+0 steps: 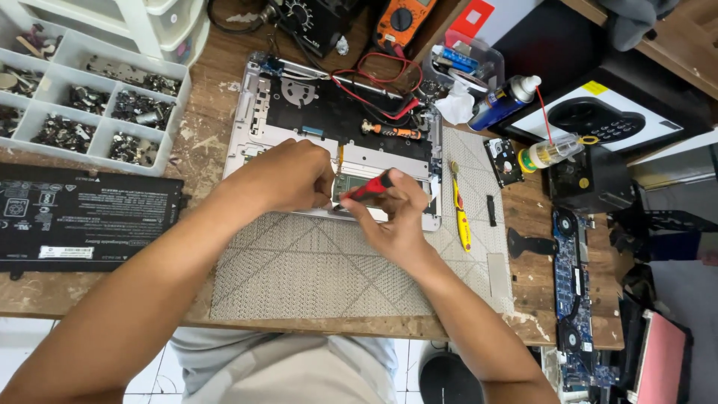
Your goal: Finalizing the assembly of a laptop by securing internal components with a precision screwdriver.
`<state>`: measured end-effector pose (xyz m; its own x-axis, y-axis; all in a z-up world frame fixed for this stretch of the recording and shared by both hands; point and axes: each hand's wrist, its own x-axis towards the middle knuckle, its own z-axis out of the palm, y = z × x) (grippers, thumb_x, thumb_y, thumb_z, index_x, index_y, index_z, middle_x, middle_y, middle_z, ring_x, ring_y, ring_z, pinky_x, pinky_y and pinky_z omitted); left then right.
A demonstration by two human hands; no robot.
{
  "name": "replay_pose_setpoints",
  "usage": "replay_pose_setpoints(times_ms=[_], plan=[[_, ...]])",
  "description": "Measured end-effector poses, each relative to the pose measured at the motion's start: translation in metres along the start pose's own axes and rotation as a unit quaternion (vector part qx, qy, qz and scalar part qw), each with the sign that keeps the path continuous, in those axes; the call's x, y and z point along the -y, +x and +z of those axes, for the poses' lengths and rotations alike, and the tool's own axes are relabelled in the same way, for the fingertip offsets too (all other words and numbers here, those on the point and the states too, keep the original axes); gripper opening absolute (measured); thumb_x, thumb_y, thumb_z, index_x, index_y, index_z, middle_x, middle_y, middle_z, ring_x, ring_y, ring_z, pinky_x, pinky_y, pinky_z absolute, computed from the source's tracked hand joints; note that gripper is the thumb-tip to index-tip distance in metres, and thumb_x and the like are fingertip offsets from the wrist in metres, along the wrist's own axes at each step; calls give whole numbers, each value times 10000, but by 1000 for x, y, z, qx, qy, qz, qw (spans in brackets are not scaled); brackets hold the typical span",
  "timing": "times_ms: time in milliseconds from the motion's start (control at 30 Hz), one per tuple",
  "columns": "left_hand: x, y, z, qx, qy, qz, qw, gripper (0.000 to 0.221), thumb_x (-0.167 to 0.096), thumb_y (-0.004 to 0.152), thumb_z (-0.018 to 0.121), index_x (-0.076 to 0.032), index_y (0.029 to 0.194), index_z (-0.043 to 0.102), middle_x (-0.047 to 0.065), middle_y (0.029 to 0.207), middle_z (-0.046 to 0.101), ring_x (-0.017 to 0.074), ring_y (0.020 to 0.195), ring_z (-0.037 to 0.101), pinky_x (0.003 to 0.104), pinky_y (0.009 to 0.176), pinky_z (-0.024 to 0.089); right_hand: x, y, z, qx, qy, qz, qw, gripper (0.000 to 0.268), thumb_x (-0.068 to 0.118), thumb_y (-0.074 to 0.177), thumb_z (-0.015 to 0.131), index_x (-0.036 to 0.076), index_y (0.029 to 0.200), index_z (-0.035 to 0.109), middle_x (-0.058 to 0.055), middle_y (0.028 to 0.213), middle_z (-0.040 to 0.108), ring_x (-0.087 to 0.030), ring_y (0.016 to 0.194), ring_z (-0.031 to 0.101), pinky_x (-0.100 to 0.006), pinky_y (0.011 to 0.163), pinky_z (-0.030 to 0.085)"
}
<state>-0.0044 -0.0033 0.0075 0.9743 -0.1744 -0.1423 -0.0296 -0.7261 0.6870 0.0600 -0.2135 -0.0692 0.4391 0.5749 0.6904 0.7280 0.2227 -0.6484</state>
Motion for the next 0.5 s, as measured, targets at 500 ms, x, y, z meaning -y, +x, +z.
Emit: replay_pose_setpoints(times_ms=[500], plan=[[-18,3,-3,43,-18,79,996,80,-42,765,738,-17,811,799,163,813,742,345,821,727,439,768,601,10,12,-41,-141,3,-3,990,910,-87,860,789,67,1467,129,-172,841,688,-244,660,716,-345,615,636]])
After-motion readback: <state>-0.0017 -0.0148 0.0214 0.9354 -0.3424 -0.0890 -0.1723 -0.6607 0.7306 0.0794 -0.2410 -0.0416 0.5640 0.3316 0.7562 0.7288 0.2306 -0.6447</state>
